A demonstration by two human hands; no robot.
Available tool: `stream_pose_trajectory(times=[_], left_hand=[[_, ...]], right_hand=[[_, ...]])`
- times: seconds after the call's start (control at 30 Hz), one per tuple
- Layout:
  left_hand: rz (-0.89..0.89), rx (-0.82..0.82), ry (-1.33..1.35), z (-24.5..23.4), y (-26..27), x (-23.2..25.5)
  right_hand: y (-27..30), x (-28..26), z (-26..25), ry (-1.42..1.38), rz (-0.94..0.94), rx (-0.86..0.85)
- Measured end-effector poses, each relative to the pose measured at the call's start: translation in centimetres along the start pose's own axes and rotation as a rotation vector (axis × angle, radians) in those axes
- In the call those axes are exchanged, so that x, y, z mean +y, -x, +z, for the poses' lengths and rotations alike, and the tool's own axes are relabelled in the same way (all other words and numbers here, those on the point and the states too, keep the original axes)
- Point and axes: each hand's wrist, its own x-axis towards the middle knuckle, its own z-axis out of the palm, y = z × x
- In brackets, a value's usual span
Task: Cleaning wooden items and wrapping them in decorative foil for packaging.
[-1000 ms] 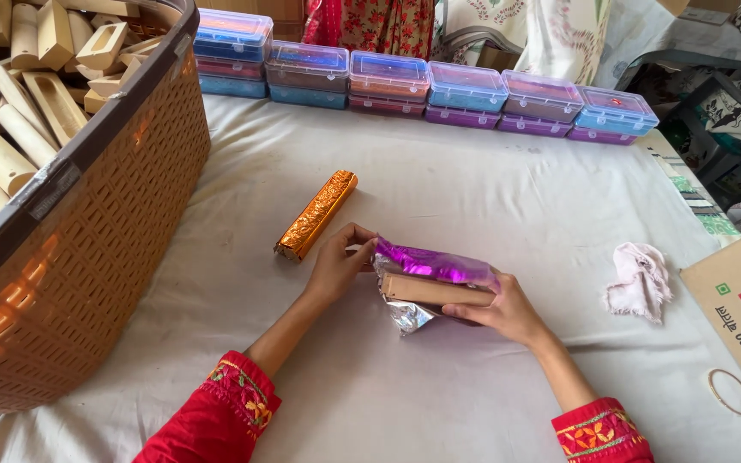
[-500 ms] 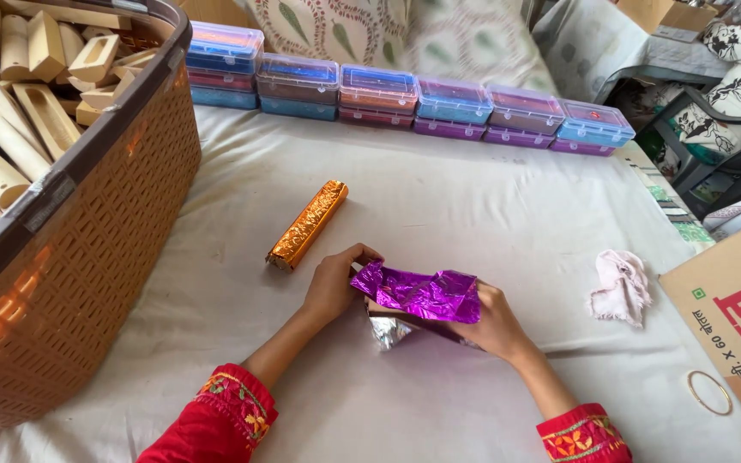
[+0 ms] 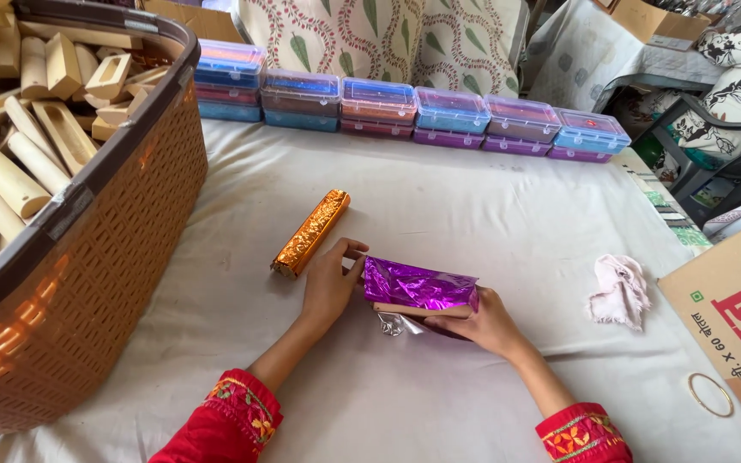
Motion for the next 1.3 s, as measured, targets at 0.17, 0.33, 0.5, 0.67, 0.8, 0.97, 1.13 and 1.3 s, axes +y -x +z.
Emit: stream_pose_trajectory(times=[0.17,0.33,0.5,0.67,0.8,0.97,1.13,1.3], left_hand=[[0.371,0.228,-0.085,0.0,1.9,1.1],[0.935,0.197,-0.170,1.3,3.8,2.2],[1.219,-0.146,-0.621,3.2,3.1,-1.0],[1.227,-0.070,-0.552,1.1,3.3,1.1],[1.166,-0.082,-0.658,2.3,3.2,-0.7],[1.120,-0.066,-0.647,2.9,2.4,-1.7],[0.812,-0.232,-0.647,3.2,2.1,-2.3],[0.804,-0.227,-0.567,3.0,2.2,-2.4]], right_hand=[[-0.1,0.1,0.0,-0.022,0.040,0.021],[-0.1,0.5,0.2,-0.123,0.201,0.063],[-0.1,0.7,0.1,0.161,-0.068,0.032],[-0.3,0.5,-0.1,0.067,0.040,0.049],[-0.7,-0.8,-0.8,0.120,-0.116,0.017],[0.2,2.4,-0.3,-0.023,0.091,-0.013],[0.3,0.7,-0.6,-0.135,0.284,-0.060],[1.0,4.2,0.4,-0.291,0.291,-0.001]])
